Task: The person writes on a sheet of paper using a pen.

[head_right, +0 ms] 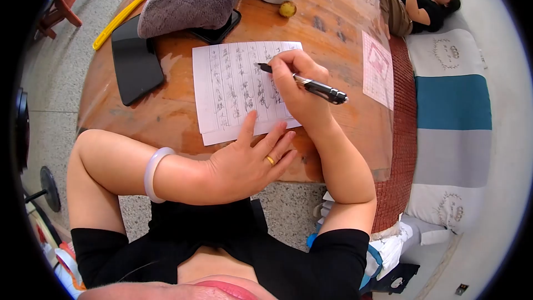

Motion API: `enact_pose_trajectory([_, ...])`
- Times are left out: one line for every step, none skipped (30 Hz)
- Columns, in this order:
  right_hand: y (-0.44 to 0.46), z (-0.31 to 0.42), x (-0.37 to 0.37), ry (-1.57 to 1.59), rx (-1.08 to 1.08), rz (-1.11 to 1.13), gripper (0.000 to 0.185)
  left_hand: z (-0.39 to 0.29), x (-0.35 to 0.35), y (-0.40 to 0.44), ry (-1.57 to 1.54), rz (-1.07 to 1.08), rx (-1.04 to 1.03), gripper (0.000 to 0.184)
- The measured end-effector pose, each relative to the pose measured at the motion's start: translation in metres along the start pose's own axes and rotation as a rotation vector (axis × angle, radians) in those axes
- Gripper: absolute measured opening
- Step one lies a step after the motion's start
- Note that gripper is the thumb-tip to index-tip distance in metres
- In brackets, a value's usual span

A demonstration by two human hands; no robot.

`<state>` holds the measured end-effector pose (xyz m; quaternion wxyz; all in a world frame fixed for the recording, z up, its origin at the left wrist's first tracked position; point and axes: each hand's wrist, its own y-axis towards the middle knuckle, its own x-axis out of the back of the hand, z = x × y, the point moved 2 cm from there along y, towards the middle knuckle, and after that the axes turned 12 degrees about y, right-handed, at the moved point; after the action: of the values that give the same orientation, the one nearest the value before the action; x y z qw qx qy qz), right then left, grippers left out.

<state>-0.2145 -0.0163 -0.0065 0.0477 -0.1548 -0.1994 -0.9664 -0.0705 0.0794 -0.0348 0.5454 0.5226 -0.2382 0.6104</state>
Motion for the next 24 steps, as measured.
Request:
enact_pose_trajectory([0.0, 0.0, -0.001, -0.042, 0.017, 0.032, 0.018, 0.0, 0.0, 0.0, 0.005, 0.0, -0.005, 0.05])
enact_pose_trajectory([0.0, -0.002, -0.001, -0.05, 0.02, 0.037, 0.017, 0.0, 0.0, -0.001, 0.01, 0.0, -0.01, 0.05])
enact_pose_trajectory([0.001, -0.006, 0.0, -0.027, 0.006, 0.019, 0.017, 0.0, 0.001, -0.001, 0.013, 0.0, -0.012, 0.05])
enact_pose_trajectory([0.003, -0.01, 0.002, -0.006, -0.009, 0.002, 0.017, 0.0, 0.001, -0.001, 0.009, 0.001, -0.011, 0.05])
enact_pose_trajectory([0.004, -0.012, 0.003, 0.015, -0.024, -0.016, 0.017, 0.0, 0.001, 0.0, 0.004, 0.002, -0.01, 0.051])
enact_pose_trajectory([0.004, -0.012, 0.002, 0.01, -0.029, -0.018, 0.017, 0.001, 0.001, 0.0, -0.001, 0.002, -0.009, 0.051])
enact_pose_trajectory([0.004, -0.011, 0.0, 0.004, -0.035, -0.021, 0.017, 0.001, 0.001, 0.0, -0.008, 0.005, -0.009, 0.051])
enact_pose_trajectory([0.004, -0.009, -0.001, -0.001, -0.041, -0.025, 0.017, 0.001, 0.001, 0.001, -0.014, 0.008, -0.01, 0.051])
enact_pose_trajectory([0.004, -0.007, -0.002, -0.026, -0.021, -0.013, 0.017, 0.001, 0.001, 0.001, -0.019, 0.012, -0.01, 0.051])
enact_pose_trajectory([0.004, -0.005, -0.003, -0.05, 0.0, 0.0, 0.018, 0.002, 0.001, 0.001, -0.016, 0.012, -0.011, 0.051])
enact_pose_trajectory([0.004, -0.004, -0.004, -0.072, 0.02, 0.013, 0.018, 0.002, 0.001, 0.0, -0.014, 0.013, -0.012, 0.051])
enact_pose_trajectory([0.003, -0.005, -0.005, -0.065, 0.021, 0.01, 0.018, 0.002, 0.001, 0.0, -0.012, 0.015, -0.013, 0.051])
enact_pose_trajectory([0.004, -0.006, -0.005, -0.059, 0.022, 0.006, 0.018, 0.002, 0.002, 0.0, -0.014, 0.016, -0.014, 0.051])
enact_pose_trajectory([0.004, -0.006, -0.005, -0.053, 0.023, 0.002, 0.018, 0.002, 0.002, 0.0, -0.015, 0.017, -0.016, 0.051])
enact_pose_trajectory([0.004, -0.006, -0.005, -0.06, 0.023, 0.004, 0.018, 0.002, 0.002, 0.0, -0.016, 0.017, -0.018, 0.051])
enact_pose_trajectory([0.005, -0.005, -0.005, -0.067, 0.023, 0.006, 0.019, 0.002, 0.002, 0.0, -0.016, 0.016, -0.017, 0.051])
enact_pose_trajectory([0.005, -0.005, -0.005, -0.074, 0.021, 0.008, 0.019, 0.001, 0.001, 0.0, -0.017, 0.016, -0.016, 0.051])
enact_pose_trajectory([0.005, -0.005, -0.006, -0.073, 0.017, 0.002, 0.017, 0.001, 0.001, 0.0, -0.017, 0.016, -0.014, 0.051])
enact_pose_trajectory([0.006, -0.005, -0.006, -0.071, 0.014, -0.003, 0.015, 0.001, 0.001, 0.0, -0.015, 0.016, -0.014, 0.051])
enact_pose_trajectory([0.006, -0.005, -0.006, -0.069, 0.012, -0.007, 0.013, 0.002, 0.001, 0.0, -0.013, 0.017, -0.014, 0.051])
enact_pose_trajectory([0.006, -0.006, -0.006, -0.067, 0.008, -0.004, 0.013, 0.002, 0.001, 0.0, -0.011, 0.018, -0.014, 0.051])
enact_pose_trajectory([0.006, -0.007, -0.005, -0.065, 0.003, -0.002, 0.013, 0.002, 0.001, 0.0, -0.013, 0.017, -0.012, 0.051])
enact_pose_trajectory([0.006, -0.008, -0.005, -0.063, -0.001, 0.0, 0.013, 0.002, 0.001, 0.0, -0.016, 0.016, -0.011, 0.051])
enact_pose_trajectory([0.006, -0.008, -0.005, -0.064, 0.0, 0.004, 0.013, 0.001, 0.0, 0.0, -0.018, 0.016, -0.01, 0.051])
